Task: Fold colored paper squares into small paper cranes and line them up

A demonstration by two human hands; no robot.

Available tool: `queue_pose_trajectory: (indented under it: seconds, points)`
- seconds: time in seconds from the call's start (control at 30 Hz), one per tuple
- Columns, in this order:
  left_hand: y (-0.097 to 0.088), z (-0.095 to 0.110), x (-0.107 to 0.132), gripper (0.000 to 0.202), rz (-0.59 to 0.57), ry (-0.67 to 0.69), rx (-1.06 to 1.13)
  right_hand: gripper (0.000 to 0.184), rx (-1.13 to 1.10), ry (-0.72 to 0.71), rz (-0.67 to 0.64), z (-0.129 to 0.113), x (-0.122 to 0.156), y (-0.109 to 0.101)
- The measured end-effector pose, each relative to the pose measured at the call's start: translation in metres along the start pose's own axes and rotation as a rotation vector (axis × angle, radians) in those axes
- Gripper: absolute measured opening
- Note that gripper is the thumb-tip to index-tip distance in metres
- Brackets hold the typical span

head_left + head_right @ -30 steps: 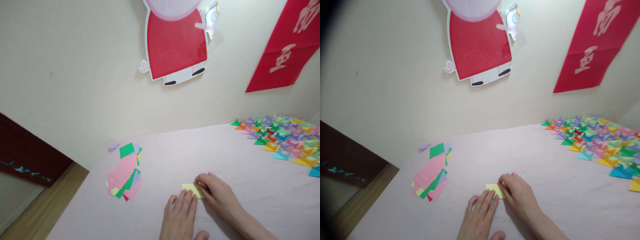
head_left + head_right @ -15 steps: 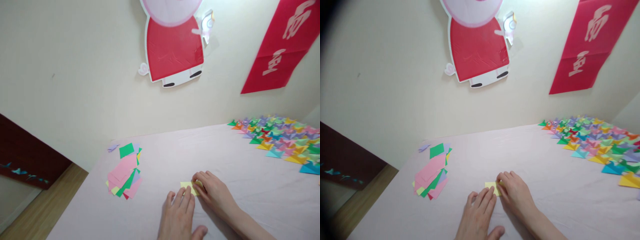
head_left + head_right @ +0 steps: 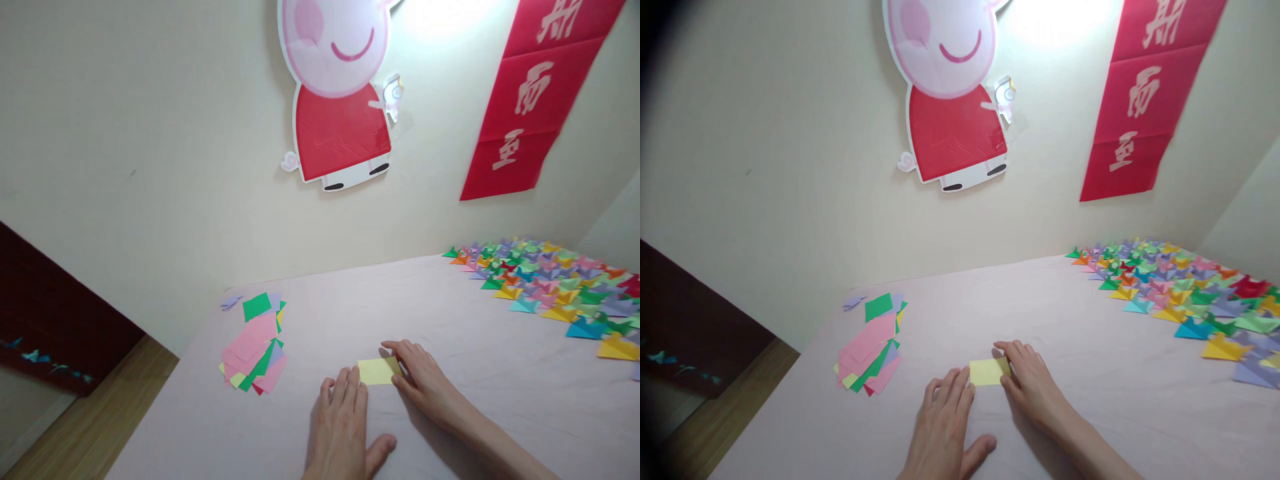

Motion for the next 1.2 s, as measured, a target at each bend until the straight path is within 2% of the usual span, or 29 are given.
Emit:
queue_pose_trajectory:
  seconds: [0.13,0.27,0.37,0.43,0.53,0.63,0.67,0.73,0.8,0.87,0.93,0.97,1.07,1.2]
  points:
    - [-0.001,-0.005,0.006,0.073,0.020,-0.046,0.013,0.042,-0.166,-0.034,-0.015,0.011,0.002,-0.007]
    - [0.002,-0.005,0.007,0.066,0.117,-0.076,0.071,0.036,-0.313,-0.015,0.033,0.014,0.006,-0.013]
    - [0.000,-0.005,0.001,0.054,0.180,-0.137,0.134,0.038,-0.332,0.042,0.057,0.012,0.000,-0.010]
    - [-0.003,-0.007,-0.008,0.053,0.206,-0.200,0.220,0.041,-0.300,0.061,0.056,0.009,-0.008,-0.005]
    - [-0.006,-0.019,-0.031,0.075,0.224,-0.260,0.491,0.032,-0.430,0.072,0.030,0.001,-0.026,0.001]
    - [-0.006,-0.040,-0.061,0.092,0.207,-0.217,0.983,0.029,-0.759,0.110,0.006,-0.003,-0.044,-0.001]
    - [-0.005,-0.047,-0.070,0.087,0.194,-0.191,1.165,0.032,-0.849,0.135,0.024,-0.003,-0.050,-0.003]
    - [-0.004,-0.058,-0.087,0.061,0.191,-0.159,1.367,0.038,-0.952,0.176,0.091,-0.002,-0.060,-0.009]
    - [-0.005,-0.065,-0.101,0.049,0.230,-0.155,1.428,0.040,-0.992,0.183,0.142,-0.001,-0.068,-0.013]
    - [-0.007,-0.064,-0.112,0.062,0.251,-0.144,1.509,0.039,-1.032,0.163,0.146,0.001,-0.076,-0.011]
    - [-0.008,-0.058,-0.121,0.083,0.196,-0.116,1.671,0.039,-1.091,0.155,0.129,0.005,-0.082,-0.006]
    - [-0.007,-0.054,-0.125,0.084,0.153,-0.104,1.747,0.039,-1.118,0.161,0.121,0.007,-0.085,-0.003]
    - [-0.003,-0.049,-0.134,0.064,0.112,-0.121,1.842,0.042,-1.150,0.186,0.157,0.016,-0.087,0.003]
    - [0.004,-0.056,-0.136,0.050,0.201,-0.176,1.873,0.039,-1.027,0.149,0.276,0.022,-0.084,0.001]
Point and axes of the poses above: each hand's wrist, its own x-axis away from the middle knuckle, its own y-axis out of the palm, z = x × y, the point moved 3 cm from there along -x, towards the middle knuckle, and after that the axes turned 9 degrees about -x, right-handed, at the moved point
